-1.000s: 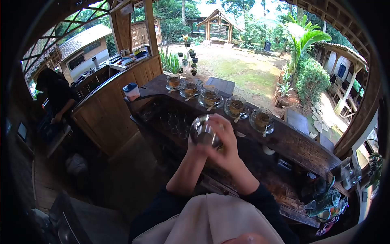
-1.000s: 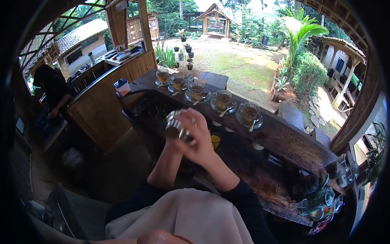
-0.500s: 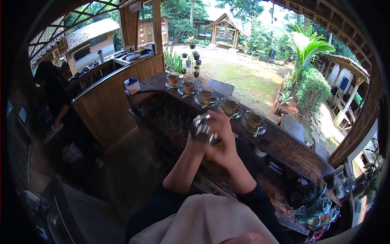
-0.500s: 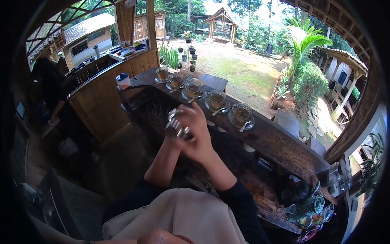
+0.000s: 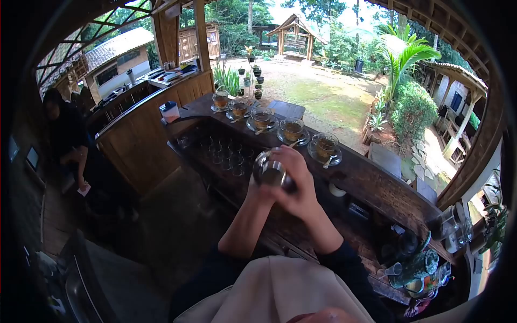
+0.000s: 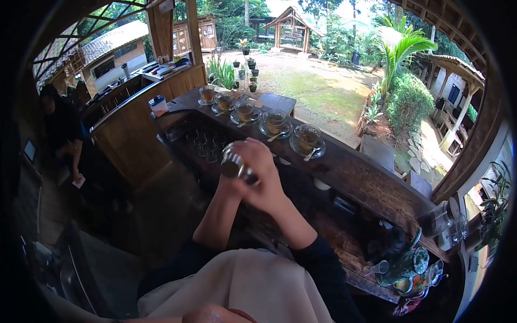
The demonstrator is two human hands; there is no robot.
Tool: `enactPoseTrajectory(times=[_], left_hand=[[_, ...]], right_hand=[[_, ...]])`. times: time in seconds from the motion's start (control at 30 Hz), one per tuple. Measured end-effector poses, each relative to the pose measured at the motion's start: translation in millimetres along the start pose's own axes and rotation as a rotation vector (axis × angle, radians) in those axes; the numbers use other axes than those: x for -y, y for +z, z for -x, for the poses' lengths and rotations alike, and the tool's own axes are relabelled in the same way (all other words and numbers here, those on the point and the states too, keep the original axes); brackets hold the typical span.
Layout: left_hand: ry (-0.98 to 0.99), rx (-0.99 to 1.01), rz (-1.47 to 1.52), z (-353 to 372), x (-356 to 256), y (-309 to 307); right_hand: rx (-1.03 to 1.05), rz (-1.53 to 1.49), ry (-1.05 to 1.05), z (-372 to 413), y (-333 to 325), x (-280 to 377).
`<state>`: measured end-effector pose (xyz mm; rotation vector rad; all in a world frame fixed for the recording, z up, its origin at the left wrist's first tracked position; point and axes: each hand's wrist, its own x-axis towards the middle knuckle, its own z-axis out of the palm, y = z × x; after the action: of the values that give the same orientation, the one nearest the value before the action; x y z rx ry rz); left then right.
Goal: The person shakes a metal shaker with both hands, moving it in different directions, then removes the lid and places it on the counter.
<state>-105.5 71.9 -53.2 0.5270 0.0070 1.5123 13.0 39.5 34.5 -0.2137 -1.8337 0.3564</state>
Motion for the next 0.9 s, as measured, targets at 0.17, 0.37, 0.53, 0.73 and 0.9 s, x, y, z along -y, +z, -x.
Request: enactPoseTrajectory(times=[0.17,0.37,0.53,0.73,0.9], left_hand=[[-0.531,0.065,0.41,32.3,-11.8,78.3],[-0.348,0.489,0.34,35.6,7.5,45.4],[-0.152,0.018,0.43,16.4,31.7,23.4],[-0.139,0.589,0.196,25.9,-10.1,105.2],[-0.375,0.159,0.248,22.8,-31.0,77.8]], right_hand=[[0.167,0.175,-0.363,17.3,-38.2,66.0],[-0.14,-0.015,-0.754,61.1,-10.3,51.8],[-0.09,0.007,0.087,24.7,-25.4,19.7],[0.054,0.073,-0.644,27.7,-27.6,89.9],[0.173,0.205,-0.555,53.5,-1.7,12.5]])
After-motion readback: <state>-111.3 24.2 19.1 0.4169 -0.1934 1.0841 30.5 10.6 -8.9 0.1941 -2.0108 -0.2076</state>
